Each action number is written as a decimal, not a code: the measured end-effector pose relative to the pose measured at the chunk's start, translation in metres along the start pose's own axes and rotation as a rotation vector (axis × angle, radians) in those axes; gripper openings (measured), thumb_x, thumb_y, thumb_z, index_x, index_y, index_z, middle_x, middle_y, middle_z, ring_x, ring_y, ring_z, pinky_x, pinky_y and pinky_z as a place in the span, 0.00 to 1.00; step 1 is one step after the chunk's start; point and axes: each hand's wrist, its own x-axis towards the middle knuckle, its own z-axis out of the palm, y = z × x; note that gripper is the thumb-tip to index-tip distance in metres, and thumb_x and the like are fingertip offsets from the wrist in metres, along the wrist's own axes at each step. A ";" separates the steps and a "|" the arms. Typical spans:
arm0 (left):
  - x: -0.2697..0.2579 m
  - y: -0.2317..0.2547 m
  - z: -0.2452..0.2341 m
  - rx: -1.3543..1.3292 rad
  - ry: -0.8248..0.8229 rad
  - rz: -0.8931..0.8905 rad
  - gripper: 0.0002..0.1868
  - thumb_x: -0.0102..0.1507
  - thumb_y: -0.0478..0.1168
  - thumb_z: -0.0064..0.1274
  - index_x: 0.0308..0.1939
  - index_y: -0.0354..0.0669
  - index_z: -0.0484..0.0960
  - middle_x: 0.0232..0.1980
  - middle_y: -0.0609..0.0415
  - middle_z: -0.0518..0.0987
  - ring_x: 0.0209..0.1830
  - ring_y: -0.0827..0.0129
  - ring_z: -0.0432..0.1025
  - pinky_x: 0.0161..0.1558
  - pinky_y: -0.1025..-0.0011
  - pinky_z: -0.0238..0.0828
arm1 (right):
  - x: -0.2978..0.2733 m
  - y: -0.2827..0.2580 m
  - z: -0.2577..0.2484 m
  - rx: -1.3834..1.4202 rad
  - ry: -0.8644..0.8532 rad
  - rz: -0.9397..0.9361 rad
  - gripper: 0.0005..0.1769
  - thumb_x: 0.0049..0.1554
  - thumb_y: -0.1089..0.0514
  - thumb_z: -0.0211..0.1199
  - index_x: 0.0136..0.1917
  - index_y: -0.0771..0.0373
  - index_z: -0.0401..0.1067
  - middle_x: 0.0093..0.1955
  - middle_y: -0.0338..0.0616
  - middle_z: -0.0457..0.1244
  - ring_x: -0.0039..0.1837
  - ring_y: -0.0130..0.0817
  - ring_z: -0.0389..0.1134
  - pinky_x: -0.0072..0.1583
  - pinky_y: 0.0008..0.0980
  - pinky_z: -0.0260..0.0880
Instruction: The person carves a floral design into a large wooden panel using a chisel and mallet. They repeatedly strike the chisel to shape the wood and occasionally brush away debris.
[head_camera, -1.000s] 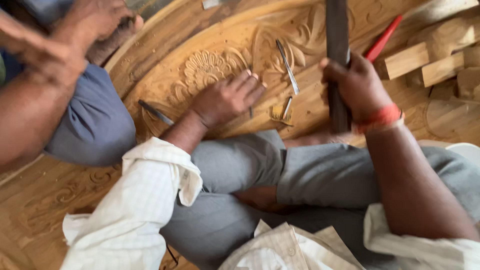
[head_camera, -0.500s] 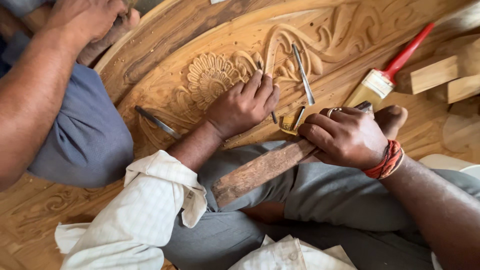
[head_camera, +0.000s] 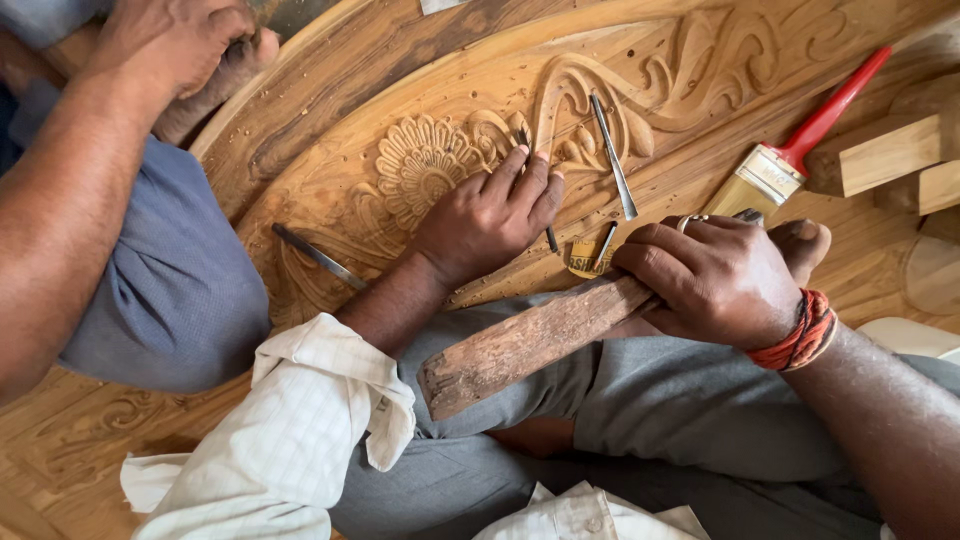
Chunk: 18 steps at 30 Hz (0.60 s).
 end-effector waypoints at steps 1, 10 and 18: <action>0.000 0.000 0.001 0.002 -0.001 0.004 0.11 0.73 0.38 0.51 0.57 0.40 0.81 0.54 0.47 0.84 0.55 0.55 0.80 0.41 0.70 0.84 | 0.000 0.000 0.000 0.002 -0.020 0.006 0.17 0.46 0.55 0.71 0.48 0.61 0.73 0.45 0.40 0.68 0.39 0.38 0.72 0.41 0.39 0.72; 0.002 0.001 -0.007 -0.030 -0.018 -0.022 0.12 0.71 0.37 0.51 0.56 0.39 0.81 0.54 0.45 0.84 0.54 0.56 0.81 0.40 0.70 0.84 | 0.000 0.000 0.000 -0.002 -0.069 -0.008 0.24 0.41 0.51 0.72 0.49 0.60 0.73 0.46 0.40 0.68 0.40 0.38 0.72 0.42 0.39 0.73; 0.004 0.004 -0.008 -0.066 0.009 -0.093 0.12 0.69 0.36 0.52 0.55 0.40 0.81 0.54 0.46 0.83 0.53 0.58 0.81 0.39 0.70 0.84 | -0.003 0.007 0.002 -0.018 -0.002 -0.003 0.20 0.42 0.55 0.71 0.49 0.60 0.73 0.47 0.41 0.68 0.41 0.39 0.71 0.44 0.41 0.73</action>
